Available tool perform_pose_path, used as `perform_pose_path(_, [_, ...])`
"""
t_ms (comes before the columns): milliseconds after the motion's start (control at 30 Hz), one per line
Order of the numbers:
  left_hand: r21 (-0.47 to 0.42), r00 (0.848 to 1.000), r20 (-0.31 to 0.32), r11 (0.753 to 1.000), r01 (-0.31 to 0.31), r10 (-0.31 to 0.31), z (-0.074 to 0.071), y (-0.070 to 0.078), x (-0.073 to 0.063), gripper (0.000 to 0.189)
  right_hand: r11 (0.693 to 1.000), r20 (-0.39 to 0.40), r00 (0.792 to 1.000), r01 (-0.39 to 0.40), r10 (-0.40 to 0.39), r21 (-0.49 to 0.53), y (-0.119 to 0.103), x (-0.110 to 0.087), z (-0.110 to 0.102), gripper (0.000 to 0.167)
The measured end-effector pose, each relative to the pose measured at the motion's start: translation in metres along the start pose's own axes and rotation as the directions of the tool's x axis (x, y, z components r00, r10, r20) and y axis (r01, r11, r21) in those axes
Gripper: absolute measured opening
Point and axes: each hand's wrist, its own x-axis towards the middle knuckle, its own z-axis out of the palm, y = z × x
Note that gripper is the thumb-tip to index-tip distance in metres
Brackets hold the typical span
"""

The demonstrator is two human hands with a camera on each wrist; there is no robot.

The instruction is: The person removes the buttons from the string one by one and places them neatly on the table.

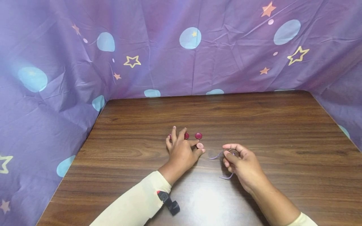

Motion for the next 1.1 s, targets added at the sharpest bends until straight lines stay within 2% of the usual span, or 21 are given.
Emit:
perform_pose_path(200, [-0.019,1.0,0.004,1.0,0.003,-0.003,-0.001,0.0003,-0.0011,0.037,1.0,0.009,1.0,0.0,0.0,-0.009,-0.0008,-0.0006,0.001,0.02])
perform_pose_path(500, [-0.026,1.0,0.024,1.0,0.008,-0.008,0.0,-0.0003,-0.001,0.039,1.0,-0.001,1.0,-0.003,0.003,-0.002,0.0002,0.0012,0.0,0.025])
perform_pose_path(967, [-0.038,1.0,0.01,0.999,0.011,-0.01,-0.0011,0.0008,-0.002,0.039,1.0,0.019,1.0,-0.001,0.002,-0.017,-0.0016,-0.0013,0.0004,0.02])
perform_pose_path(1100, [-0.041,1.0,0.005,0.999,0.008,-0.008,-0.0006,0.0004,-0.0017,0.033,1.0,0.019,1.0,0.0,0.001,-0.02,-0.0015,-0.0011,-0.0002,0.019])
